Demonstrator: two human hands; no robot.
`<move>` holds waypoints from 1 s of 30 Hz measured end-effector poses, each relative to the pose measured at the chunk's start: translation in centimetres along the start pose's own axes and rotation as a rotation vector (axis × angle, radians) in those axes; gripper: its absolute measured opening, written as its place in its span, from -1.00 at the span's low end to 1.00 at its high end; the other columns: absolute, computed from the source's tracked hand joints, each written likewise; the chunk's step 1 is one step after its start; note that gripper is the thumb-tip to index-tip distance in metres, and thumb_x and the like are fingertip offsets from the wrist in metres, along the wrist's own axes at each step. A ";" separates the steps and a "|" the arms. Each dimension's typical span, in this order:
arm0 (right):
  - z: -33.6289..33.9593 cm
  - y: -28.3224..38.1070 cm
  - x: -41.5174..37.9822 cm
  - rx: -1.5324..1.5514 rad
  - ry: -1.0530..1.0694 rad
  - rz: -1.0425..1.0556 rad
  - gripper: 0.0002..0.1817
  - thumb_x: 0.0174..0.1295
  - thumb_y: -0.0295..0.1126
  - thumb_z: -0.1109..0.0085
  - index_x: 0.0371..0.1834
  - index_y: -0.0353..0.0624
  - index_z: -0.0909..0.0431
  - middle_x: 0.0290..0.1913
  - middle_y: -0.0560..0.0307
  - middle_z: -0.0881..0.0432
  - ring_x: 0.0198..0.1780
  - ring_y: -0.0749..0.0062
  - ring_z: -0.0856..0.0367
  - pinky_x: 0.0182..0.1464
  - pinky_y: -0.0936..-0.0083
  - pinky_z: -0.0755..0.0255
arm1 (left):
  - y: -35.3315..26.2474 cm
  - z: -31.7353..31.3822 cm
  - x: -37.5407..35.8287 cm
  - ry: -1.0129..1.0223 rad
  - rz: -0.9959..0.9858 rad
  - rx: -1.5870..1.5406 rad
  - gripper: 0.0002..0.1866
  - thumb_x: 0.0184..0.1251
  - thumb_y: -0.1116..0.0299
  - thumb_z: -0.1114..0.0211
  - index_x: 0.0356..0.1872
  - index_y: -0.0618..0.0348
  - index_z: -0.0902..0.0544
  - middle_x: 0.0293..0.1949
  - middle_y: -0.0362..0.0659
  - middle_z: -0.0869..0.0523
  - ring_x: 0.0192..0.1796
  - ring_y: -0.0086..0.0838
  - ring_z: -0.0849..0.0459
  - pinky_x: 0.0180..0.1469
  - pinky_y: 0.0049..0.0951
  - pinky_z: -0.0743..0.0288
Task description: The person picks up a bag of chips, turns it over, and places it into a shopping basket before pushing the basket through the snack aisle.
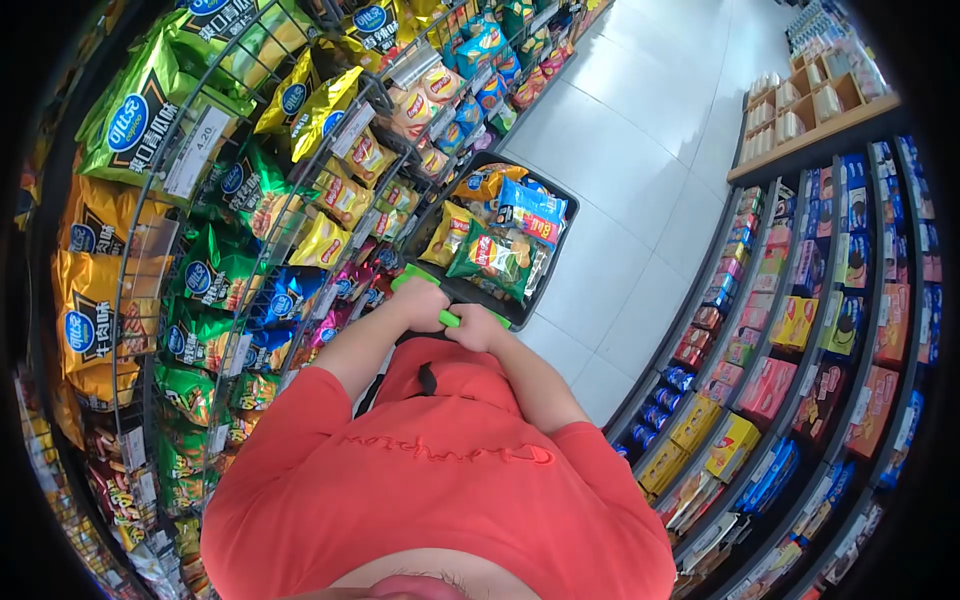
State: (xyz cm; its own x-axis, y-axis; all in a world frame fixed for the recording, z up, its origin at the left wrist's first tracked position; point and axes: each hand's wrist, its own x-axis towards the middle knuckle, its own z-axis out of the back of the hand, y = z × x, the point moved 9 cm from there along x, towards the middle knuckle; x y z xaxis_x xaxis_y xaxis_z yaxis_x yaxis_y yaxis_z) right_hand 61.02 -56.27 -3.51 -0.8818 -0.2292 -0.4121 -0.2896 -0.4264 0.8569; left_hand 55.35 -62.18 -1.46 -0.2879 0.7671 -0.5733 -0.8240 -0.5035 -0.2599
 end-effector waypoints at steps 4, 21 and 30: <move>1.9 -0.5 1.4 -0.022 -0.025 0.023 -0.67 -0.01 -0.25 -0.29 -0.24 -0.26 -0.65 -0.33 -0.23 -0.68 -0.25 -0.10 -0.67 -0.15 0.17 -0.51 | 0.6 1.5 1.8 0.017 0.011 -0.008 -0.68 0.04 0.05 -0.31 -0.36 0.05 -0.82 -0.28 0.01 -0.82 -0.16 -0.11 -0.81 -0.10 -0.11 -0.66; 12.1 -3.2 6.9 -0.022 -0.132 -0.091 -0.69 -0.04 -0.25 -0.30 -0.30 -0.26 -0.65 -0.38 -0.20 -0.66 -0.33 -0.04 -0.64 -0.19 0.17 -0.49 | 3.4 9.0 11.2 -0.023 -0.101 -0.049 -0.72 0.06 0.16 -0.31 -0.33 0.10 -0.82 -0.22 -0.01 -0.83 -0.12 -0.15 -0.81 -0.06 -0.14 -0.67; 13.9 -3.4 8.3 0.057 -0.202 -0.104 -0.67 -0.06 -0.24 -0.31 -0.28 -0.26 -0.67 -0.35 -0.21 -0.67 -0.30 -0.05 -0.66 -0.17 0.18 -0.50 | 4.1 11.4 12.7 0.010 -0.139 -0.006 -0.73 0.06 0.19 -0.33 -0.33 0.14 -0.81 -0.23 0.00 -0.83 -0.13 -0.17 -0.82 -0.07 -0.18 -0.68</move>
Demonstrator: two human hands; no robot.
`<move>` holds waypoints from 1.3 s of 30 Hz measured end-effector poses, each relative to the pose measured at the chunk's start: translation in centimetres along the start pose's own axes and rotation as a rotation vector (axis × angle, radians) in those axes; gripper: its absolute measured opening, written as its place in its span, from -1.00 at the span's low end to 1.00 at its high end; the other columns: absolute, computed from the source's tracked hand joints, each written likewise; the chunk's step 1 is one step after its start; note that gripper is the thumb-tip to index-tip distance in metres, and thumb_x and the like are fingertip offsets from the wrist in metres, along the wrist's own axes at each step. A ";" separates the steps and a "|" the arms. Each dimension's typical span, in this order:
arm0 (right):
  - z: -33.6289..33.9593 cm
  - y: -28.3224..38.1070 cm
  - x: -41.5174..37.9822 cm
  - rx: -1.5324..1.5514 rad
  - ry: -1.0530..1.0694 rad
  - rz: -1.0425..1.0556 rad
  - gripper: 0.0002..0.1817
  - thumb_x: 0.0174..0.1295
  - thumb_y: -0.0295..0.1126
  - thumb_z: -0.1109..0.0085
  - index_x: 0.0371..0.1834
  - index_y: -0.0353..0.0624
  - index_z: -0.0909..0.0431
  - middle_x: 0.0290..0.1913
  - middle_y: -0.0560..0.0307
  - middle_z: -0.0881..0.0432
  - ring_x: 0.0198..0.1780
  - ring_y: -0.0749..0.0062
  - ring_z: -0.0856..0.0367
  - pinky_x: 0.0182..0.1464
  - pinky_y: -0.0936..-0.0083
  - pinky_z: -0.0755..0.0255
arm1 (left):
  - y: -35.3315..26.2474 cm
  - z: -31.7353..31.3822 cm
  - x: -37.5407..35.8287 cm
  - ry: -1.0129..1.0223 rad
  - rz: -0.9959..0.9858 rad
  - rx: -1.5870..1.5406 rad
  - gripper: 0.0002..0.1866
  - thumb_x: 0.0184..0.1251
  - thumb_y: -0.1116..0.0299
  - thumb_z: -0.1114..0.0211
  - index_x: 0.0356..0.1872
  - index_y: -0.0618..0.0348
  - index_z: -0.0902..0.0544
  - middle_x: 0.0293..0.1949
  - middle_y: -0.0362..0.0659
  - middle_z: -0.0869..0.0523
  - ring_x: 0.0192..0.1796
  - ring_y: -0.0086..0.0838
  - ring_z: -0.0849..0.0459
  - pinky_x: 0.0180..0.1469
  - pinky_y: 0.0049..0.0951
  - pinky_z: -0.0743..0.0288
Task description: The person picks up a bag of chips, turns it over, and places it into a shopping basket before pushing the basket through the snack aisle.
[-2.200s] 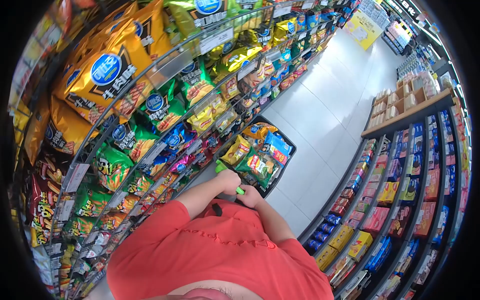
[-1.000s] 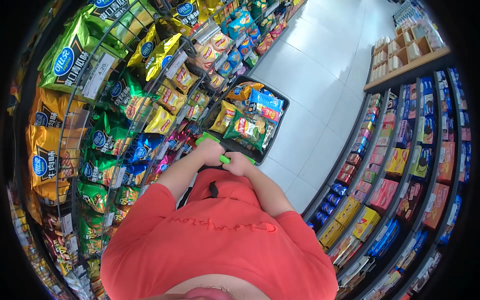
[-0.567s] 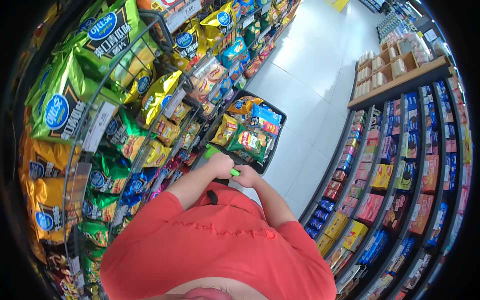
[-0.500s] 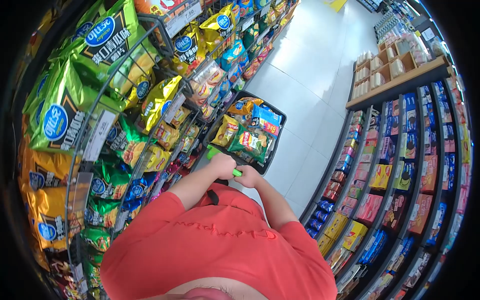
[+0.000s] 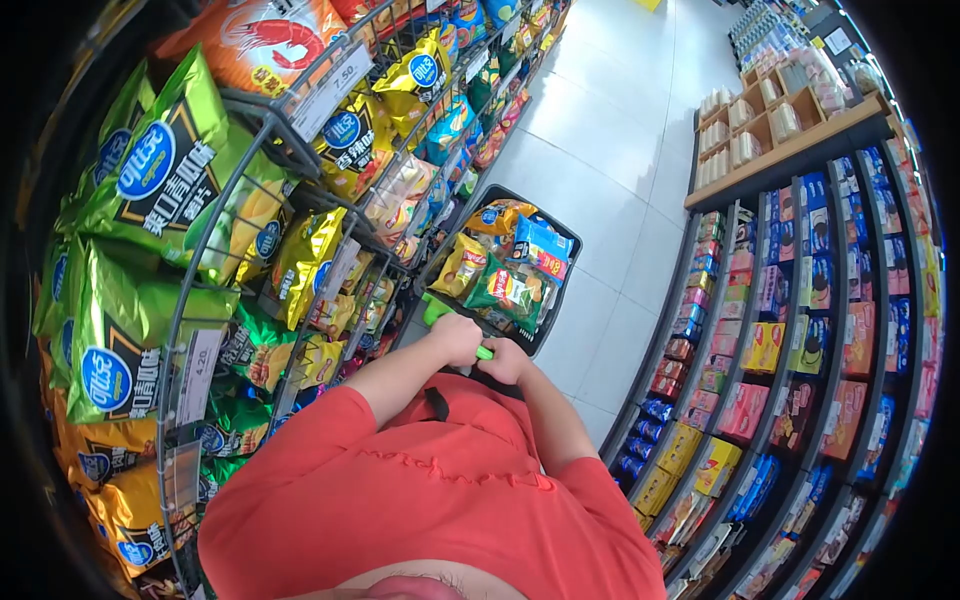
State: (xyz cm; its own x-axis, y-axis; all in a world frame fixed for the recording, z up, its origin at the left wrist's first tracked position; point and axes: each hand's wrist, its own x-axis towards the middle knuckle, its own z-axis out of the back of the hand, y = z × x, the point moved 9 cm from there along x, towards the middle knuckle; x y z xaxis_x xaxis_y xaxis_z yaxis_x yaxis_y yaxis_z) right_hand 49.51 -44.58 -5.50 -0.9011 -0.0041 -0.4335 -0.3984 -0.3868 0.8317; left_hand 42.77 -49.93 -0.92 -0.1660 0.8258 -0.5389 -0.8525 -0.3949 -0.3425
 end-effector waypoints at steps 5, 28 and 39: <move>2.0 -0.2 0.9 -0.033 -0.014 0.024 -0.64 -0.07 -0.22 -0.32 -0.26 -0.26 -0.67 -0.33 -0.26 -0.67 -0.27 -0.09 -0.67 -0.16 0.17 -0.50 | 0.1 1.6 1.5 0.023 0.005 0.001 -0.73 0.05 0.21 -0.33 -0.33 0.15 -0.81 -0.23 0.01 -0.83 -0.14 -0.17 -0.82 -0.08 -0.17 -0.68; 19.0 -3.0 9.9 -0.072 0.048 0.066 -0.69 -0.08 -0.20 -0.32 -0.34 -0.20 -0.66 -0.39 -0.20 -0.67 -0.30 -0.08 -0.67 -0.23 0.14 -0.51 | 2.3 10.7 17.5 0.045 0.132 -0.008 -0.75 0.06 0.21 -0.31 -0.36 0.11 -0.81 -0.24 -0.01 -0.83 -0.14 -0.17 -0.82 -0.11 -0.16 -0.69; 25.1 -4.6 14.2 -0.062 0.030 0.123 -0.64 -0.14 -0.18 -0.34 -0.34 -0.23 -0.66 -0.38 -0.23 -0.68 -0.28 -0.10 -0.68 -0.19 0.16 -0.53 | 3.4 15.0 22.9 0.042 0.176 0.011 -0.74 0.08 0.18 -0.31 -0.35 0.11 -0.82 -0.25 -0.02 -0.83 -0.14 -0.17 -0.82 -0.09 -0.17 -0.68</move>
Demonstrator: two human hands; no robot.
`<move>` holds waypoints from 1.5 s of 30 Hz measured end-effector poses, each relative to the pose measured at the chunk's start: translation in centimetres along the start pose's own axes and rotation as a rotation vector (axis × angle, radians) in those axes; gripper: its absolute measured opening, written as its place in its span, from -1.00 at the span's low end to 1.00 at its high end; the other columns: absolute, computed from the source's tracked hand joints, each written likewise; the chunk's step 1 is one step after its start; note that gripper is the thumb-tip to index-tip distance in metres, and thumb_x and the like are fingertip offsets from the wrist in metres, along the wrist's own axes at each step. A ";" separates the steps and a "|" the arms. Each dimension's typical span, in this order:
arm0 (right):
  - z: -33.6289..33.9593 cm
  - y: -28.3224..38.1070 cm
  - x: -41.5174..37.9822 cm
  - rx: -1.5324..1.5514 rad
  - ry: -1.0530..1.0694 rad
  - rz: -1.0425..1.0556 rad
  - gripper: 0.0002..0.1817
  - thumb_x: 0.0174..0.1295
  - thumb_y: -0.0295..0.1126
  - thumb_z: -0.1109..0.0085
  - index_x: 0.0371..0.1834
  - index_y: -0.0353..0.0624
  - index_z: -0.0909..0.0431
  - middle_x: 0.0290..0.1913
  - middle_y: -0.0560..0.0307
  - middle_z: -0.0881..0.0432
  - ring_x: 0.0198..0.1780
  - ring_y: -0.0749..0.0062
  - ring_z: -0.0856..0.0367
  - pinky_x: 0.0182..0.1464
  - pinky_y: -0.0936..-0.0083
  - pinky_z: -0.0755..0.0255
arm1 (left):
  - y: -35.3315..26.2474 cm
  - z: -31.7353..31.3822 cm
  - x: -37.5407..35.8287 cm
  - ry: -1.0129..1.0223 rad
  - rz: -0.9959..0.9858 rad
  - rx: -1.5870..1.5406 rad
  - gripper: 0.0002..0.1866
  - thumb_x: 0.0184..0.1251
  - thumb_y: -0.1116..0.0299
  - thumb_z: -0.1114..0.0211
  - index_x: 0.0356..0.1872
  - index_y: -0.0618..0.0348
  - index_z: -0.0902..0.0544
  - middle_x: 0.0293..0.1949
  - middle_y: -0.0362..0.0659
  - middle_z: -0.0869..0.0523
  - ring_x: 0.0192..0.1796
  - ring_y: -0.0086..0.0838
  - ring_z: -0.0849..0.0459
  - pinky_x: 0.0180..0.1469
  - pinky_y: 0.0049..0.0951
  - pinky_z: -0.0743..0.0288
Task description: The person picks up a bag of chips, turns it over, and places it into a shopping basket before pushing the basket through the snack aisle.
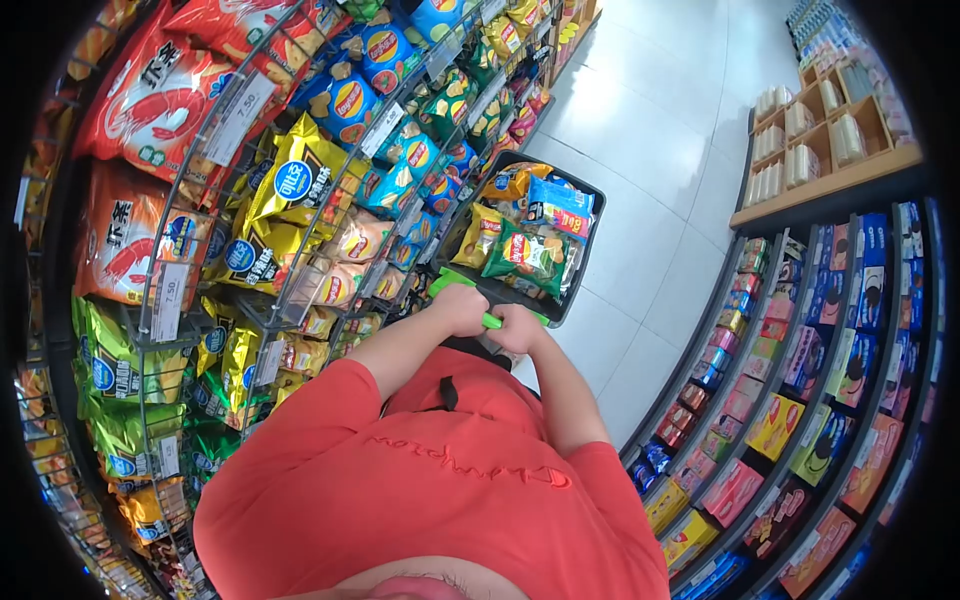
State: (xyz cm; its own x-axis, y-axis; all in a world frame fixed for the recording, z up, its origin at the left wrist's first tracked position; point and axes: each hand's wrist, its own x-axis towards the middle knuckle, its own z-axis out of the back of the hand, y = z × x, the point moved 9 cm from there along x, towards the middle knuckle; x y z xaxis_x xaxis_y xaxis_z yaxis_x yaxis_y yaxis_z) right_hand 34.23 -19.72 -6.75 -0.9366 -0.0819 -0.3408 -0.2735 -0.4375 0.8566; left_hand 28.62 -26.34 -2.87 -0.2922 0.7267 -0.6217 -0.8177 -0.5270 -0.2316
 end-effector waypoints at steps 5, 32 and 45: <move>2.0 -0.4 1.5 -0.008 0.018 -0.033 -0.69 -0.10 -0.26 -0.34 -0.35 -0.28 -0.64 -0.37 -0.21 -0.65 -0.31 -0.02 -0.65 -0.20 0.20 -0.50 | 0.6 1.9 2.1 0.000 -0.013 0.006 -0.74 0.08 0.18 -0.30 -0.35 0.11 -0.82 -0.25 -0.02 -0.83 -0.14 -0.17 -0.82 -0.08 -0.18 -0.67; 19.9 -4.6 15.1 0.086 0.023 -0.127 -0.69 -0.11 -0.27 -0.34 -0.31 -0.23 -0.66 -0.39 -0.17 -0.64 -0.35 0.03 -0.62 -0.22 0.23 -0.48 | 4.8 16.5 20.6 -0.038 -0.139 -0.006 -0.74 0.01 0.20 -0.31 -0.38 0.12 -0.82 -0.26 0.00 -0.83 -0.16 -0.15 -0.82 -0.10 -0.15 -0.69; 27.4 -8.0 20.5 0.237 0.080 -0.085 -0.69 -0.09 -0.31 -0.34 -0.30 -0.26 -0.65 -0.42 -0.09 -0.67 -0.38 0.18 -0.61 -0.23 0.29 -0.49 | 5.3 21.8 28.4 0.013 -0.083 0.027 -0.72 0.01 0.13 -0.32 -0.39 0.09 -0.81 -0.28 -0.01 -0.82 -0.16 -0.15 -0.82 -0.11 -0.15 -0.68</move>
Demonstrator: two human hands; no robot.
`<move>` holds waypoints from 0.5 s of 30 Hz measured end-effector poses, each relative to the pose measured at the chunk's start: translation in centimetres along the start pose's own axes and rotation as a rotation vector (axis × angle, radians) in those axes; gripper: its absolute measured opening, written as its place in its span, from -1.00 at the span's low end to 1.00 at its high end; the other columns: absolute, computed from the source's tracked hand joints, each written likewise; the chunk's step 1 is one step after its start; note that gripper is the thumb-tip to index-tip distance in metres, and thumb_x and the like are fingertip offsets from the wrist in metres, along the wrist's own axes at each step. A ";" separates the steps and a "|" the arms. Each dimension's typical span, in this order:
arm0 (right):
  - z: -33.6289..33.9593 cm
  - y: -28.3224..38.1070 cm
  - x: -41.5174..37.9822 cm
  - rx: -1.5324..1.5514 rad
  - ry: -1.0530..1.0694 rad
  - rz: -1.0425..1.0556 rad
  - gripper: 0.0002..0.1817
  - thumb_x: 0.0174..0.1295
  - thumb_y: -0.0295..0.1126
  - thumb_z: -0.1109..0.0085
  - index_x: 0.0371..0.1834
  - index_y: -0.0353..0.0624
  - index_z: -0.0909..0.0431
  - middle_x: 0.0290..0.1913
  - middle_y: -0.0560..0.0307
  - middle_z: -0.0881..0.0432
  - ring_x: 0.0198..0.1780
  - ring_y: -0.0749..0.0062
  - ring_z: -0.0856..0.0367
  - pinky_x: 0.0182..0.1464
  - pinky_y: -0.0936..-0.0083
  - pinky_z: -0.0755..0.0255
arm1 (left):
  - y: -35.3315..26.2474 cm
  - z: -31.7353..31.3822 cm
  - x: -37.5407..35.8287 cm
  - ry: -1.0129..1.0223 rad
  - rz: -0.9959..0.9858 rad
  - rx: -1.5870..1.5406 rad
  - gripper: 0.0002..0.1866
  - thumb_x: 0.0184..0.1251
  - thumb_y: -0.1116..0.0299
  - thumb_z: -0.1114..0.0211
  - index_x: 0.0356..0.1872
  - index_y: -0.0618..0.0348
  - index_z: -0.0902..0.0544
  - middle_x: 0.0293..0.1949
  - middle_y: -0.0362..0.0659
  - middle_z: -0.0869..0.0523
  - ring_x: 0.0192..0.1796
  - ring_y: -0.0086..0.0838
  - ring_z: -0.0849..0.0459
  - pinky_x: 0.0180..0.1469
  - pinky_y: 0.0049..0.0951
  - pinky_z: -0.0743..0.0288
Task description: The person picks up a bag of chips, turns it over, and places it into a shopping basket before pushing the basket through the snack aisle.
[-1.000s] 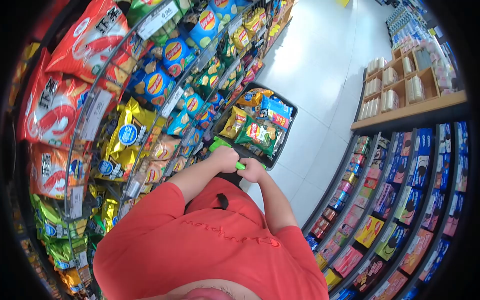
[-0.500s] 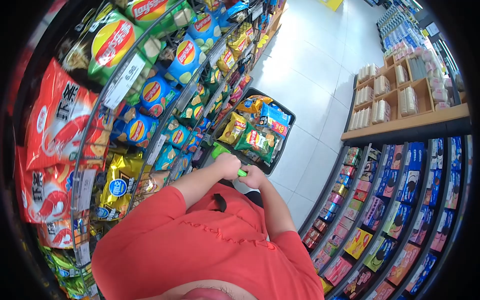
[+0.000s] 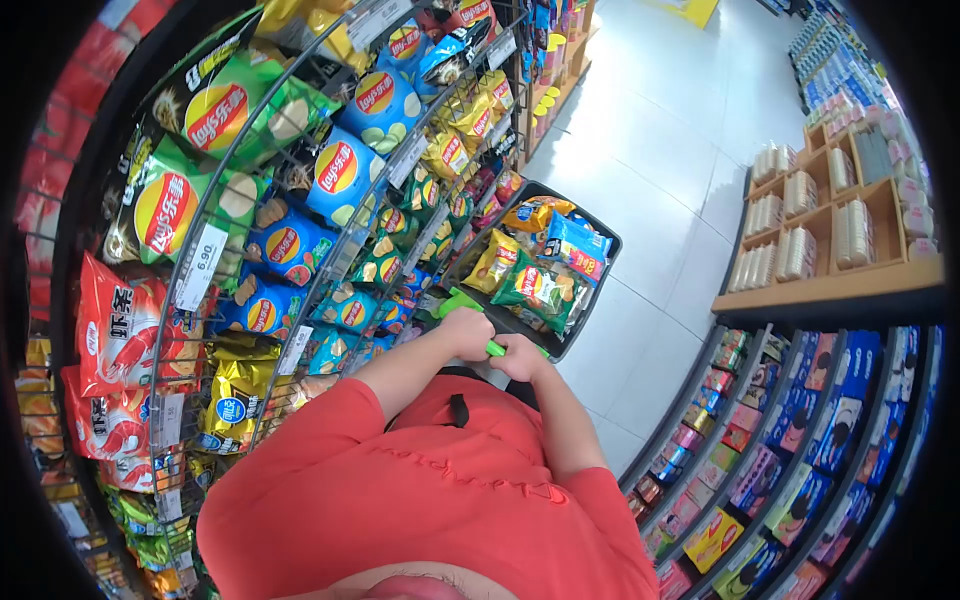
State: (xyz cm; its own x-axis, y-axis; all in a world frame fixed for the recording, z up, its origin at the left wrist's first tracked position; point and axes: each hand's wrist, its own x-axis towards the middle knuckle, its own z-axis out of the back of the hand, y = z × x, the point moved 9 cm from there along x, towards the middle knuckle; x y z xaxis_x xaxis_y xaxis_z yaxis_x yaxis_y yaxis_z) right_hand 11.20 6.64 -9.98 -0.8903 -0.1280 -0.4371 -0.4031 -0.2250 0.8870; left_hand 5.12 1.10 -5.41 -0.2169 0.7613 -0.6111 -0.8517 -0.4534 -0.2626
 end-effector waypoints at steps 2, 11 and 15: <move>1.6 0.5 0.7 -0.002 0.033 0.011 -0.69 -0.08 -0.30 -0.34 -0.29 -0.26 -0.65 -0.42 -0.08 -0.68 -0.38 0.19 -0.62 -0.22 0.29 -0.49 | 0.4 1.1 1.6 -0.009 0.013 0.030 -0.72 -0.01 0.09 -0.32 -0.41 0.04 -0.81 -0.30 -0.03 -0.82 -0.17 -0.15 -0.81 -0.12 -0.14 -0.68; 7.5 1.0 2.6 -0.057 0.147 -0.027 -0.65 -0.07 -0.28 -0.36 -0.22 -0.23 -0.68 -0.37 -0.09 -0.71 -0.33 0.22 -0.66 -0.17 0.30 -0.52 | 0.8 4.8 5.9 -0.044 0.111 -0.064 -0.71 -0.02 0.06 -0.35 -0.39 0.00 -0.81 -0.31 -0.04 -0.81 -0.20 -0.14 -0.80 -0.13 -0.11 -0.66; 9.0 0.7 4.0 -0.111 0.144 0.020 -0.67 -0.07 -0.31 -0.34 -0.22 -0.22 -0.69 -0.41 -0.06 -0.69 -0.37 0.22 -0.66 -0.22 0.31 -0.52 | 1.1 5.7 7.2 -0.050 0.117 -0.069 -0.71 0.00 0.05 -0.33 -0.41 0.02 -0.80 -0.32 -0.02 -0.81 -0.21 -0.12 -0.80 -0.14 -0.10 -0.65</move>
State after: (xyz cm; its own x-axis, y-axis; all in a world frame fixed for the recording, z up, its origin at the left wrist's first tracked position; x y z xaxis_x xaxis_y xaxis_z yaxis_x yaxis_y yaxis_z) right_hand 5.42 14.64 -9.78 -0.8553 -0.2683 -0.4433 -0.3527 -0.3254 0.8774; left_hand -0.11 8.71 -5.86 -0.3378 0.7228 -0.6029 -0.7850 -0.5698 -0.2433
